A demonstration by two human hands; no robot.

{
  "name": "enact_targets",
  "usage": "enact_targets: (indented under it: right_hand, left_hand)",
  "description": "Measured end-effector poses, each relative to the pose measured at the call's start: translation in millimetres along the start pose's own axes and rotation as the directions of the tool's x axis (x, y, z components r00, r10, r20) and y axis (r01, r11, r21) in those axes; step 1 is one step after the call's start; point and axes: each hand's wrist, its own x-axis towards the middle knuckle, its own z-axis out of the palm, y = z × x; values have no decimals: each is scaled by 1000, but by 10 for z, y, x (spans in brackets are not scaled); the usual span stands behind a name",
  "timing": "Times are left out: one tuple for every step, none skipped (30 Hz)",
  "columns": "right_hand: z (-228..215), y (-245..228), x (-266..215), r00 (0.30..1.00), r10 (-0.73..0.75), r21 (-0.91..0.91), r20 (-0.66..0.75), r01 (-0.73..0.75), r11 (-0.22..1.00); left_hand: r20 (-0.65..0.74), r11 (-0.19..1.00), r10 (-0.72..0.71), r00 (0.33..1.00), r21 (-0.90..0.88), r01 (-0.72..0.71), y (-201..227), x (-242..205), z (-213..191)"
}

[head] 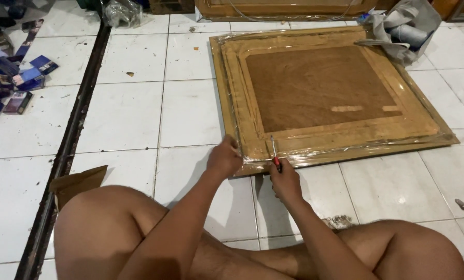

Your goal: The person sits on the floor and uses a screwdriver to peel and remove clear packing tape from the edges of a wooden frame. The tape is lifted and pulled away from the frame's perimeter throughout the clip.

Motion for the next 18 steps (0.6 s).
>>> enact_targets:
  right_hand:
    - [-14, -30, -30, 1000, 2, 0, 0, -2, 1000]
    - [-27, -60, -60, 1000, -9, -40, 23, 10, 999]
    - [-41, -98, -80, 999, -22, -78, 43, 25, 997]
    - [-33, -80, -31, 999, -23, -76, 41, 26, 997]
    - [-28, -49, 7, 997, -39, -133, 62, 47, 990]
    - [-22, -20, 43, 995, -54, -189, 84, 69, 980]
    - [-26, -58, 25, 995, -56, -185, 82, 70, 980]
    - [-27, -98, 4, 996, -37, -195, 81, 52, 979]
    - [-26, -138, -22, 997, -17, -208, 81, 34, 978]
    - [-25, -142, -44, 996, -18, -207, 82, 35, 978]
    - [-35, -145, -54, 996, -23, -211, 83, 40, 977]
    - [-43, -147, -62, 996, -28, -214, 84, 46, 976]
    - [-40, -150, -69, 996, -29, -219, 85, 47, 975]
    - [-36, -154, -74, 996, -27, -224, 85, 45, 974]
    - [-25, -160, -77, 996, -26, -226, 83, 44, 973]
    - [-29, -137, -39, 996, -28, -227, 83, 46, 973]
    - [-19, -105, -23, 996, -25, -234, 83, 44, 971]
    - [-10, -75, -8, 996, -23, -242, 83, 43, 969]
  left_hand:
    - [2, 1000, -1, 1000, 1, 1, -144, 155, 93]
    - [-43, 971, -104, 994, -222, 92, -290, 309, 186]
    - [-66, 885, -210, 975, -437, 161, -426, 478, 272]
    - [-66, 886, -207, 976, -436, 159, -228, 300, 126]
    - [-65, 961, -139, 988, -248, 119, -38, 107, -8]
    - [-51, 996, -71, 996, -51, 68, 153, -85, -145]
    - [-53, 997, -68, 996, -48, 66, 191, -138, -169]
    - [-43, 999, 28, 999, 28, -27, 228, -192, -196]
    - [-27, 988, 119, 992, 100, -116, 256, -254, -222]
    - [-28, 988, 119, 993, 101, -115, 16, -13, -101]
    - [-91, 998, -30, 995, -56, 25, -215, 236, 26]
    - [-129, 964, -185, 974, -219, 154, -446, 489, 152]
    - [-129, 962, -187, 974, -223, 155, -267, 315, 65]
    - [-115, 980, -126, 985, -168, 106, -89, 144, -23]
    - [-98, 993, -63, 993, -110, 52, 89, -22, -121]
    - [-100, 992, -63, 993, -111, 52, -83, 187, -28]
    - [-80, 961, -141, 987, -251, 117, -273, 374, 62]
    - [-50, 906, -214, 976, -384, 179, -462, 560, 150]
